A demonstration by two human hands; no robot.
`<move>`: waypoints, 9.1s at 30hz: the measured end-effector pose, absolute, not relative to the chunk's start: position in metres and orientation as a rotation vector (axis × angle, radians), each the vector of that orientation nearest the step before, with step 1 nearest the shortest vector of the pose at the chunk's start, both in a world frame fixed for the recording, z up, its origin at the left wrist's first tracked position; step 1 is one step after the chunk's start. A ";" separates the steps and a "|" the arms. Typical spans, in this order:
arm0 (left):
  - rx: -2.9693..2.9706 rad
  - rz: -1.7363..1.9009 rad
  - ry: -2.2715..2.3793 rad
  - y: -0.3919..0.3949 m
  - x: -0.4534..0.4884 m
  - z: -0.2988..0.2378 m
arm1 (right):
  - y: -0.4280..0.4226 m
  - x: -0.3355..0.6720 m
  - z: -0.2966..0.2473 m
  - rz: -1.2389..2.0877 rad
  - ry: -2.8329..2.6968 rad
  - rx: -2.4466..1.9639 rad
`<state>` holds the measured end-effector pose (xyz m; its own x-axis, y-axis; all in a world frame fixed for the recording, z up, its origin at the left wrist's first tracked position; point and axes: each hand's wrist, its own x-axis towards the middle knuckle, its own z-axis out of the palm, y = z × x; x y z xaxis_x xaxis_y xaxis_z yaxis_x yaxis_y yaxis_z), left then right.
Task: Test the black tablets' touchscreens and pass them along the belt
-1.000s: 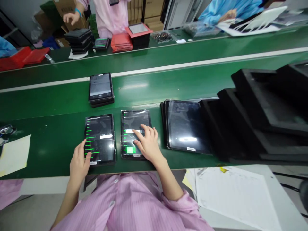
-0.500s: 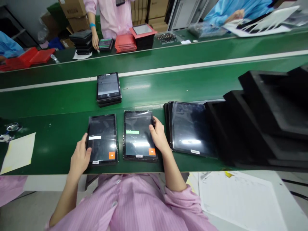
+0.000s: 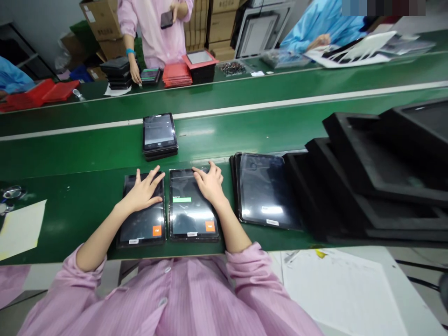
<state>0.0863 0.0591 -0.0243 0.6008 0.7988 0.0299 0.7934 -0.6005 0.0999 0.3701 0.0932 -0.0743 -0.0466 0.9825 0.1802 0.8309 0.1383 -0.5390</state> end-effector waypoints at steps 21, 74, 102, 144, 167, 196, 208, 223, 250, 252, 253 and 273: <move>2.747 0.414 1.545 0.067 0.043 -0.023 | 0.084 0.371 -0.075 0.409 -1.619 -1.621; 2.348 -0.107 1.216 0.131 0.093 -0.008 | 0.107 0.380 -0.090 0.910 -1.165 -1.357; 2.088 -0.039 1.210 0.145 0.019 0.013 | 0.095 0.383 -0.089 0.658 -1.614 -1.544; 2.346 -0.487 1.194 0.104 0.076 0.006 | 0.035 0.392 -0.097 0.582 -1.409 -1.402; 2.348 -0.340 1.133 0.116 0.082 -0.003 | 0.056 0.398 -0.109 0.799 -1.240 -1.576; 2.321 -0.291 1.126 0.120 0.078 -0.007 | 0.060 0.400 -0.113 0.700 -1.404 -1.572; 2.330 -0.313 1.096 0.120 0.075 -0.007 | 0.059 0.400 -0.113 0.708 -1.405 -1.577; 2.327 -0.329 1.090 0.120 0.075 -0.004 | 0.058 0.400 -0.110 0.695 -1.425 -1.575; 2.314 -0.331 1.114 0.120 0.079 -0.004 | 0.059 0.400 -0.112 0.671 -1.436 -1.573; 2.319 -0.321 1.117 0.120 0.078 -0.005 | 0.059 0.401 -0.111 0.668 -1.453 -1.574; 2.322 -0.314 1.116 0.120 0.078 -0.006 | 0.058 0.402 -0.112 0.668 -1.464 -1.577; 2.315 -0.285 1.121 0.120 0.081 -0.011 | 0.068 0.414 -0.124 0.662 -1.497 -1.687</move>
<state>0.0808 0.1202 -0.0110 0.6305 0.6592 -0.4098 0.7748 -0.5036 0.3822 0.4144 0.0678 -0.1242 0.1744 0.9786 0.1088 0.5781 -0.0123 -0.8158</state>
